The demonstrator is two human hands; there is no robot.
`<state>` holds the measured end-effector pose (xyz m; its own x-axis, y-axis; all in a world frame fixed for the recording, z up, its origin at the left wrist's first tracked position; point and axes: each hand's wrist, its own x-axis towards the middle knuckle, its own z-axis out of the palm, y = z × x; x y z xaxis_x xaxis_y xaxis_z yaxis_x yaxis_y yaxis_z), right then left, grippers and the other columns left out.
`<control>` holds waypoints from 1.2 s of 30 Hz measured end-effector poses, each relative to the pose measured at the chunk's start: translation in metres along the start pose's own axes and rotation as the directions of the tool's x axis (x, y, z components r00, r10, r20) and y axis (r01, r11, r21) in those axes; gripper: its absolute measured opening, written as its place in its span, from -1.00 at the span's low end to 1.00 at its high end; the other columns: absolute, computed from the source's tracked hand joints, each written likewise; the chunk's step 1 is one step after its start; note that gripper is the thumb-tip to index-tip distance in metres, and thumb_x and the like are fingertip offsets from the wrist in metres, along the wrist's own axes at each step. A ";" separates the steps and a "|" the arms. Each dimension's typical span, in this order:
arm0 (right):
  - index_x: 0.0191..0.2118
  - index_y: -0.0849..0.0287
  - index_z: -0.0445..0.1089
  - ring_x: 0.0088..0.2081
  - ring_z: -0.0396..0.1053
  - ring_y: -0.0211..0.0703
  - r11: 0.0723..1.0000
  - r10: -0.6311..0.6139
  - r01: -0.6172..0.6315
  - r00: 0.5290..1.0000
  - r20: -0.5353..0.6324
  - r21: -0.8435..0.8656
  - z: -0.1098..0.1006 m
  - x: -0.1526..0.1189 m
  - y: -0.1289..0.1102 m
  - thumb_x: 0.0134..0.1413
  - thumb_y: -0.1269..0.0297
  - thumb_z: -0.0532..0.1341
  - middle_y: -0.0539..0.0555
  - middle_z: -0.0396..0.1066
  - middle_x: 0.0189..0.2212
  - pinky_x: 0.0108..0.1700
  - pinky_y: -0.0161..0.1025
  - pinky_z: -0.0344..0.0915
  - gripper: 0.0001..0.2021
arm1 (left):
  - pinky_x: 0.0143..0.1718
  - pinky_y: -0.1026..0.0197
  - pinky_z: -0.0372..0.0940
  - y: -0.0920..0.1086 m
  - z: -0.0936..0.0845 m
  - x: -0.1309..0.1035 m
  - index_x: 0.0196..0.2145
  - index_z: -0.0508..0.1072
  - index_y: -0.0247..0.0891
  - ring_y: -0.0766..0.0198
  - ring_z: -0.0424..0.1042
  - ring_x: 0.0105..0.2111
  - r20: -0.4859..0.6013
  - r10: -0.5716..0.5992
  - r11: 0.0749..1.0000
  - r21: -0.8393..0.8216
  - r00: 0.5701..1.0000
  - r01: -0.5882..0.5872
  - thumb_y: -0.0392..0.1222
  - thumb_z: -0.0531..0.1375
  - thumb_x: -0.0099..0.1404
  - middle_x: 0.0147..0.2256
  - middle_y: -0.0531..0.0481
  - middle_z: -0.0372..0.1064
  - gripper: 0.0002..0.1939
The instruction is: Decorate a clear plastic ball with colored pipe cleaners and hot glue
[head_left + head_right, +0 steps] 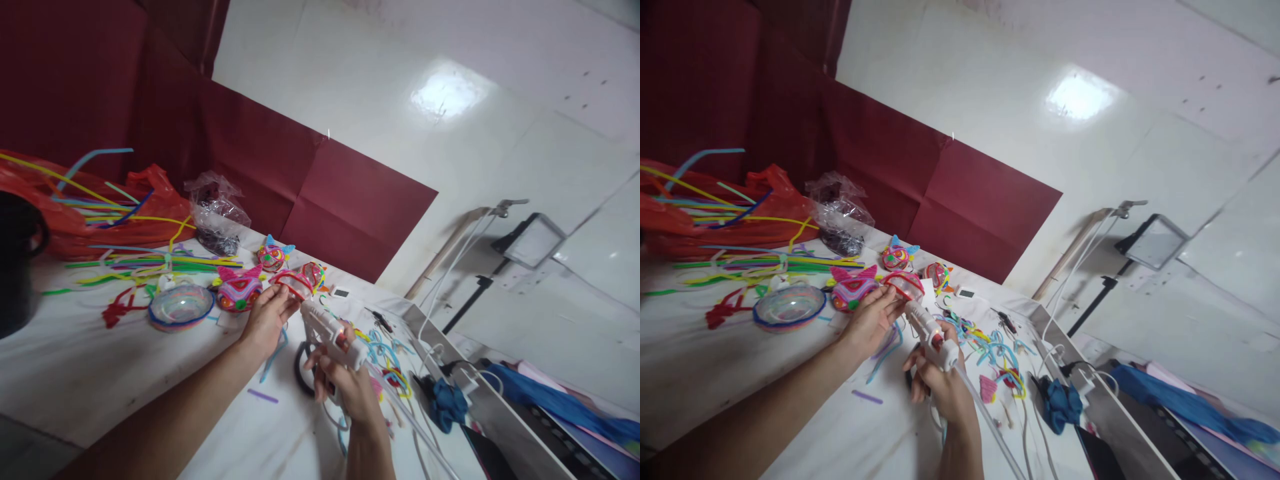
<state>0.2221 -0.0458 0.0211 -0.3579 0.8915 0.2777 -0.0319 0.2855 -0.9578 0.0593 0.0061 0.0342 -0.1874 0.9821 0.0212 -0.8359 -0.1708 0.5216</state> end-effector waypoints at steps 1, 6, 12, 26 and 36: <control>-0.02 0.08 0.09 -0.71 0.34 -0.32 1.000 0.003 -0.003 1.000 0.000 -0.003 0.000 0.000 0.000 0.07 0.14 0.25 -0.06 0.49 -0.45 -0.67 -0.42 0.16 -0.58 | -0.25 0.24 0.43 0.000 0.000 0.000 -0.46 0.42 -0.30 0.29 0.51 -0.44 -0.001 0.002 1.000 -0.002 1.000 -0.002 -0.43 0.25 0.27 -0.49 -0.01 0.48 -0.84; -0.02 0.09 0.09 -0.71 0.34 -0.32 1.000 -0.002 0.002 1.000 -0.001 0.004 -0.002 0.000 0.001 0.07 0.16 0.26 -0.05 0.49 -0.44 -0.67 -0.42 0.18 -0.58 | -0.26 0.24 0.42 -0.001 -0.001 0.001 -0.45 0.44 -0.32 0.29 0.51 -0.43 0.008 0.008 1.000 -0.008 1.000 -0.008 -0.41 0.27 0.26 -0.48 -0.02 0.49 -0.86; -0.01 0.09 0.10 -0.71 0.33 -0.32 1.000 -0.004 0.004 1.000 0.009 0.023 -0.001 -0.001 -0.001 0.05 0.13 0.28 -0.04 0.48 -0.46 -0.68 -0.42 0.16 -0.54 | -0.26 0.25 0.43 -0.001 -0.001 0.002 -0.49 0.44 -0.29 0.30 0.50 -0.44 0.010 0.004 1.000 -0.012 1.000 -0.004 -0.38 0.34 0.19 -0.48 -0.01 0.49 -0.84; -0.04 0.07 0.09 -0.73 0.28 -0.35 0.997 -0.018 0.017 1.000 0.012 0.071 0.004 0.000 -0.007 0.00 0.11 0.32 -0.06 0.46 -0.48 -0.68 -0.45 0.11 -0.51 | -0.28 0.24 0.44 0.001 -0.001 0.003 -0.46 0.45 -0.30 0.29 0.50 -0.44 -0.001 0.000 1.000 -0.012 1.000 0.000 -0.41 0.28 0.24 -0.49 -0.01 0.50 -0.87; 0.00 0.08 0.09 -0.72 0.28 -0.34 0.999 -0.027 0.027 1.000 0.002 0.041 0.002 -0.001 -0.005 0.01 0.09 0.31 -0.04 0.48 -0.46 -0.68 -0.42 0.13 -0.50 | -0.30 0.26 0.44 0.002 -0.001 0.002 -0.48 0.44 -0.28 0.29 0.51 -0.43 0.008 -0.003 1.000 -0.021 1.000 0.003 -0.38 0.34 0.18 -0.49 0.01 0.48 -0.84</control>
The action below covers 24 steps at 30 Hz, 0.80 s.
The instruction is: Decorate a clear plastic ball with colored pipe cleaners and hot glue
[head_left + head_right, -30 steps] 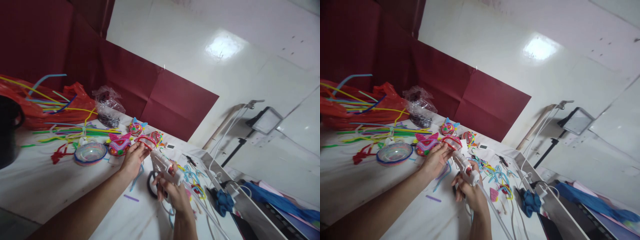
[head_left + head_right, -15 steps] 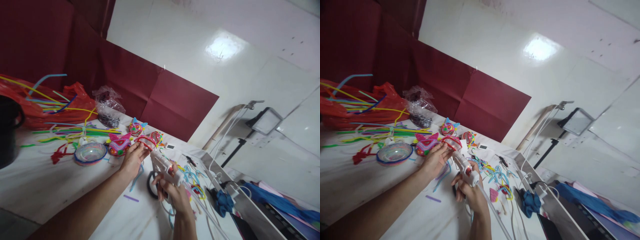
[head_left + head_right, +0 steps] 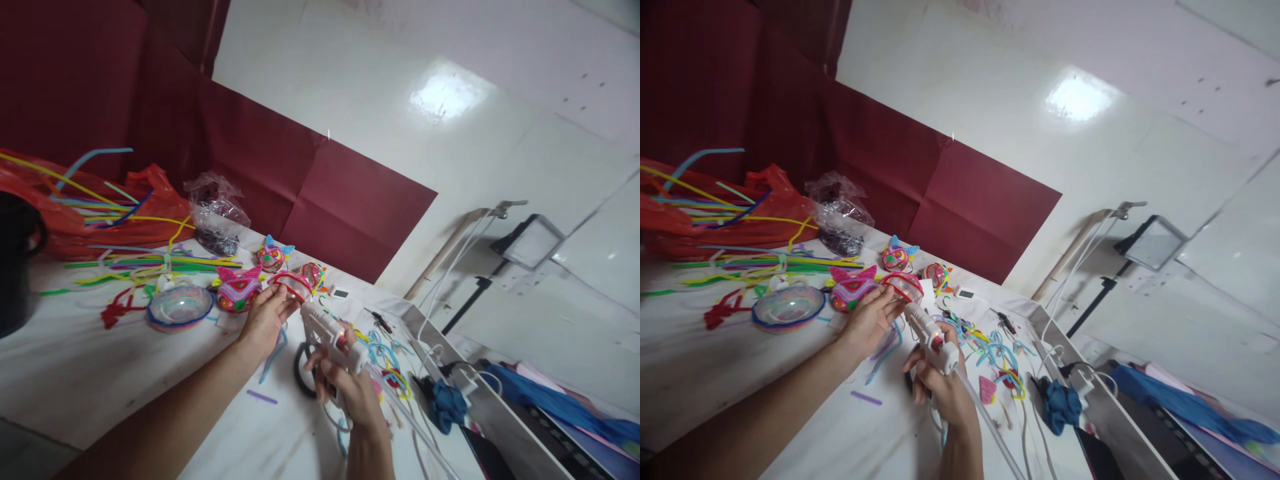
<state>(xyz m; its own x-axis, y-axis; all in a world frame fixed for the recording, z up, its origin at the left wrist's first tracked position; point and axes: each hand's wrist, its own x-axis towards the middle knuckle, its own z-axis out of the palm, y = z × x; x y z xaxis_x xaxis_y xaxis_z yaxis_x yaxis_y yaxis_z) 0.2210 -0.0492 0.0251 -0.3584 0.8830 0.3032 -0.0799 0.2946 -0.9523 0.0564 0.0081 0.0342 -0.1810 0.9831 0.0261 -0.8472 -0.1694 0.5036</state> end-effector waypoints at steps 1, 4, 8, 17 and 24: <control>0.01 0.08 0.08 -0.72 0.28 -0.33 1.000 -0.002 0.002 1.000 -0.003 0.000 0.000 0.000 0.000 0.01 0.09 0.31 -0.04 0.48 -0.46 -0.68 -0.42 0.13 -0.49 | -0.29 0.26 0.44 0.000 0.000 0.000 -0.48 0.43 -0.28 0.30 0.51 -0.43 0.002 0.000 1.000 0.000 1.000 0.000 -0.38 0.35 0.18 -0.49 0.01 0.48 -0.84; 0.02 0.08 0.08 -0.72 0.29 -0.33 1.000 -0.002 0.002 1.000 -0.009 0.003 -0.001 0.000 0.001 0.02 0.10 0.31 -0.03 0.49 -0.44 -0.67 -0.41 0.14 -0.49 | -0.27 0.25 0.44 -0.001 -0.001 0.000 -0.49 0.44 -0.28 0.30 0.51 -0.43 0.007 -0.002 1.000 0.003 1.000 0.002 -0.37 0.34 0.19 -0.48 0.00 0.48 -0.84; -0.01 0.07 0.10 -0.71 0.30 -0.32 1.000 0.015 -0.015 1.000 -0.001 -0.010 -0.001 -0.001 0.001 0.04 0.08 0.31 -0.03 0.48 -0.44 -0.67 -0.40 0.16 -0.52 | -0.25 0.24 0.43 -0.003 -0.002 -0.001 -0.46 0.45 -0.28 0.28 0.52 -0.41 0.019 -0.006 1.000 0.010 1.000 0.006 -0.36 0.33 0.20 -0.45 -0.04 0.50 -0.87; -0.02 0.09 0.10 -0.71 0.32 -0.33 0.999 0.036 -0.036 0.999 -0.005 -0.017 -0.002 0.000 0.000 0.04 0.15 0.28 -0.04 0.49 -0.45 -0.66 -0.41 0.14 -0.55 | -0.24 0.24 0.42 -0.001 0.001 -0.004 -0.44 0.45 -0.29 0.29 0.51 -0.42 0.003 -0.011 1.000 0.008 1.000 0.011 -0.41 0.21 0.31 -0.48 -0.02 0.50 -0.83; -0.04 0.09 0.11 -0.72 0.32 -0.32 1.000 0.018 -0.018 1.000 -0.009 -0.009 -0.003 -0.001 0.003 0.05 0.14 0.28 -0.03 0.50 -0.44 -0.67 -0.41 0.16 -0.57 | -0.22 0.20 0.44 -0.001 0.001 -0.002 -0.46 0.43 -0.28 0.28 0.51 -0.43 -0.001 0.001 1.000 0.000 1.000 -0.001 -0.38 0.31 0.22 -0.50 0.01 0.48 -0.85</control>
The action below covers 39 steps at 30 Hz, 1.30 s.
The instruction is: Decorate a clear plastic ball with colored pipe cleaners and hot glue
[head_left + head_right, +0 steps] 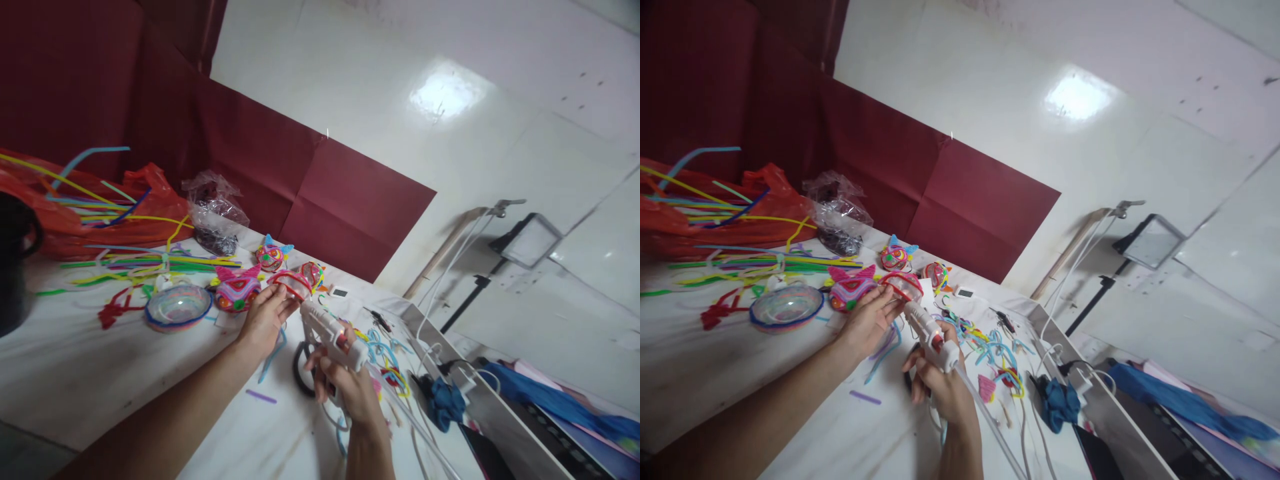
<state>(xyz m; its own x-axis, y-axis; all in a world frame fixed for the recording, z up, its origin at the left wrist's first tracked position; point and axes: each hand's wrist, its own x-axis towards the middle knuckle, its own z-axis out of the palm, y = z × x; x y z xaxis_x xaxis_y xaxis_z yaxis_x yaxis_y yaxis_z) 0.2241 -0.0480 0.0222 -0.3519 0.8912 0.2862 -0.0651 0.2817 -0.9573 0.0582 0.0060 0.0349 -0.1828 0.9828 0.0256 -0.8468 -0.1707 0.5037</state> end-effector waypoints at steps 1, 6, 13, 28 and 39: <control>-0.04 0.09 0.11 -0.72 0.32 -0.32 1.000 0.002 -0.002 1.000 0.000 0.000 0.000 0.000 0.000 0.04 0.14 0.28 -0.03 0.50 -0.44 -0.67 -0.41 0.16 -0.57 | -0.23 0.21 0.44 0.000 0.000 0.000 -0.47 0.43 -0.28 0.28 0.51 -0.43 0.000 -0.001 1.000 -0.001 1.000 0.001 -0.38 0.32 0.21 -0.50 0.01 0.48 -0.84; -0.03 0.07 0.10 -0.72 0.31 -0.32 1.000 -0.003 0.003 1.000 0.008 0.008 0.001 0.001 -0.002 0.05 0.14 0.29 -0.04 0.49 -0.45 -0.68 -0.42 0.15 -0.56 | -0.28 0.25 0.45 0.000 0.000 0.001 -0.48 0.44 -0.28 0.29 0.51 -0.43 0.002 -0.002 1.000 -0.004 1.000 0.002 -0.37 0.35 0.17 -0.49 0.01 0.48 -0.84; -0.05 0.06 0.09 -0.72 0.28 -0.34 1.000 -0.003 0.002 1.000 0.028 0.020 0.002 -0.001 -0.005 -0.01 0.08 0.32 -0.04 0.48 -0.45 -0.67 -0.42 0.11 -0.51 | -0.31 0.27 0.43 0.001 -0.001 0.001 -0.47 0.44 -0.27 0.29 0.51 -0.43 -0.005 -0.013 1.000 -0.001 1.000 0.013 -0.38 0.32 0.19 -0.47 -0.01 0.48 -0.85; 0.03 0.08 0.10 -0.71 0.29 -0.32 1.000 -0.002 0.002 1.000 0.001 0.009 0.000 0.000 -0.001 0.02 0.12 0.29 -0.04 0.48 -0.46 -0.68 -0.42 0.14 -0.50 | -0.24 0.21 0.43 0.002 0.002 -0.001 -0.48 0.45 -0.30 0.27 0.50 -0.42 -0.009 -0.020 1.000 -0.016 1.000 0.020 -0.42 0.27 0.23 -0.47 -0.03 0.48 -0.84; 0.01 0.09 0.12 -0.72 0.31 -0.33 1.000 -0.019 0.019 1.000 -0.004 0.012 0.000 0.001 0.000 0.04 0.15 0.28 -0.02 0.49 -0.45 -0.68 -0.42 0.14 -0.54 | -0.26 0.23 0.45 0.003 0.003 -0.002 -0.49 0.46 -0.31 0.27 0.51 -0.43 -0.008 -0.024 0.999 -0.022 1.000 0.024 -0.44 0.20 0.29 -0.49 -0.04 0.48 -0.79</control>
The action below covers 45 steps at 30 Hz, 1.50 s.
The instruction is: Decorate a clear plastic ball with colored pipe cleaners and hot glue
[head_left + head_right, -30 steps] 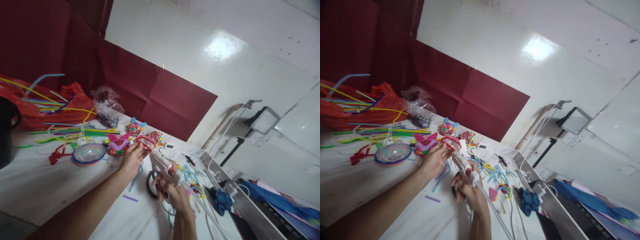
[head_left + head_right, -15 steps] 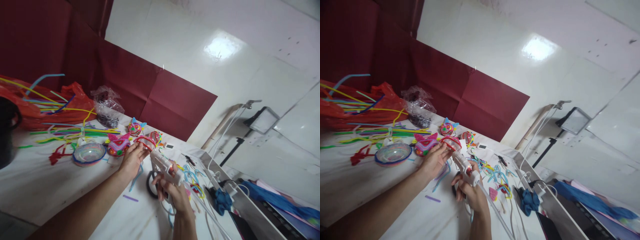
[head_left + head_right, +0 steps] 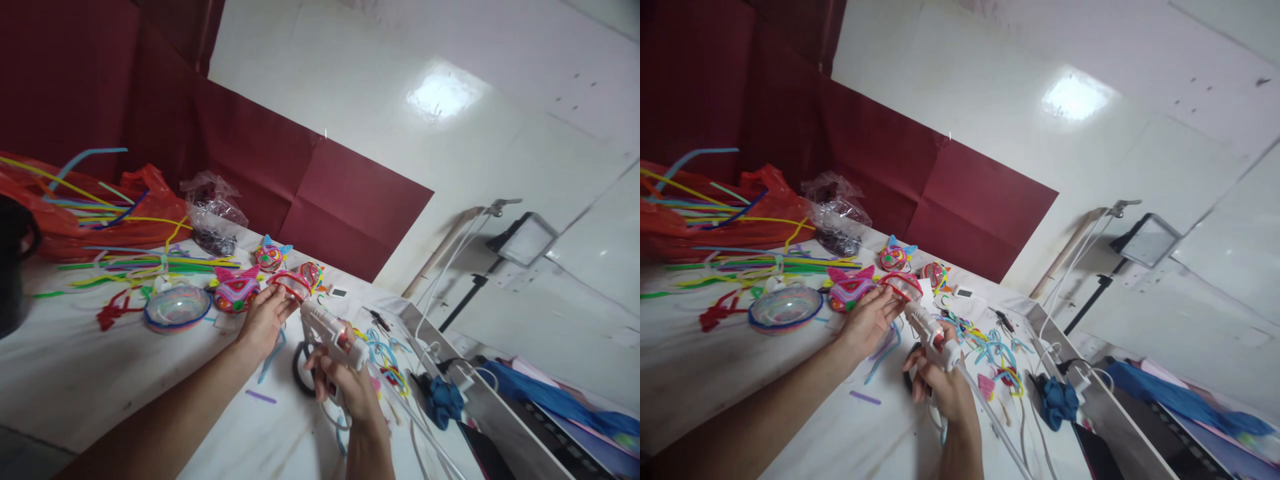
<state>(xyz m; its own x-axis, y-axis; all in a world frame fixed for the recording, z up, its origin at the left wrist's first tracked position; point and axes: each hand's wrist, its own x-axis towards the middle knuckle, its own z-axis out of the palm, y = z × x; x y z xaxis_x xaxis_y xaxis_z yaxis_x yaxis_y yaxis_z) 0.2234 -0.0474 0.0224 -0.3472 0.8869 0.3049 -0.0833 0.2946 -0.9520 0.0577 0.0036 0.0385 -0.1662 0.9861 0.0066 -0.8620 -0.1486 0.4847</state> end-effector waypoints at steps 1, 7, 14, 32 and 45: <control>0.00 0.09 0.12 -0.72 0.30 -0.33 1.000 0.000 0.000 1.000 -0.001 0.005 0.000 0.000 0.000 0.04 0.15 0.28 -0.03 0.49 -0.45 -0.68 -0.43 0.13 -0.55 | -0.27 0.23 0.45 0.000 0.000 0.000 -0.50 0.46 -0.30 0.28 0.51 -0.43 -0.002 0.000 1.000 -0.001 1.000 0.000 -0.44 0.21 0.29 -0.49 -0.03 0.48 -0.80; 0.04 0.08 0.11 -0.72 0.28 -0.35 1.000 -0.006 0.006 1.000 0.020 0.013 0.001 0.001 -0.002 0.04 0.14 0.29 -0.04 0.48 -0.46 -0.68 -0.44 0.12 -0.51 | -0.26 0.21 0.44 0.002 0.002 0.000 -0.48 0.46 -0.31 0.28 0.51 -0.44 -0.018 -0.005 1.000 -0.006 1.000 0.005 -0.46 0.21 0.28 -0.47 -0.04 0.48 -0.80; 0.08 0.06 0.11 -0.70 0.25 -0.36 0.997 -0.071 0.069 0.996 0.052 0.046 -0.001 -0.002 -0.002 0.02 0.10 0.31 -0.02 0.47 -0.41 -0.67 -0.43 0.10 -0.45 | -0.34 0.26 0.44 0.003 0.001 0.000 -0.48 0.45 -0.31 0.31 0.50 -0.47 -0.041 -0.023 1.000 -0.005 0.999 0.023 -0.46 0.15 0.34 -0.49 -0.03 0.47 -0.76; 0.04 0.09 0.15 -0.50 0.34 -0.20 0.893 -0.162 -0.040 0.900 -0.405 -0.447 -0.027 -0.008 -0.001 -0.14 0.32 0.32 -0.07 0.46 -0.44 -0.50 -0.34 0.18 -0.43 | -0.20 0.17 0.50 0.011 0.000 0.005 -0.51 0.43 -0.28 0.32 0.52 -0.44 0.003 0.013 0.998 -0.068 1.000 -0.012 -0.48 0.23 0.25 -0.52 0.04 0.45 -0.79; 0.17 0.04 0.19 -0.10 0.51 0.07 0.210 0.154 -0.298 0.951 -0.269 -0.931 -0.001 0.009 0.018 -0.15 0.51 0.25 0.11 0.53 -0.08 -0.23 -0.22 0.22 -0.32 | -0.16 0.17 0.48 0.013 -0.005 0.011 -0.50 0.45 -0.26 0.31 0.49 -0.42 0.051 0.063 0.998 -0.031 0.997 -0.061 -0.35 0.44 0.00 -0.48 0.07 0.46 -0.78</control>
<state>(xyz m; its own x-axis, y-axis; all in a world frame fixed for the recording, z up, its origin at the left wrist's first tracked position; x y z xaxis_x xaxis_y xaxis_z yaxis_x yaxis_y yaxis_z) 0.2194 -0.0335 0.0079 -0.0915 0.9843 0.1508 0.9557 0.1294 -0.2642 0.0421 0.0121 0.0402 -0.1957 0.9773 0.0813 -0.8647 -0.2111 0.4558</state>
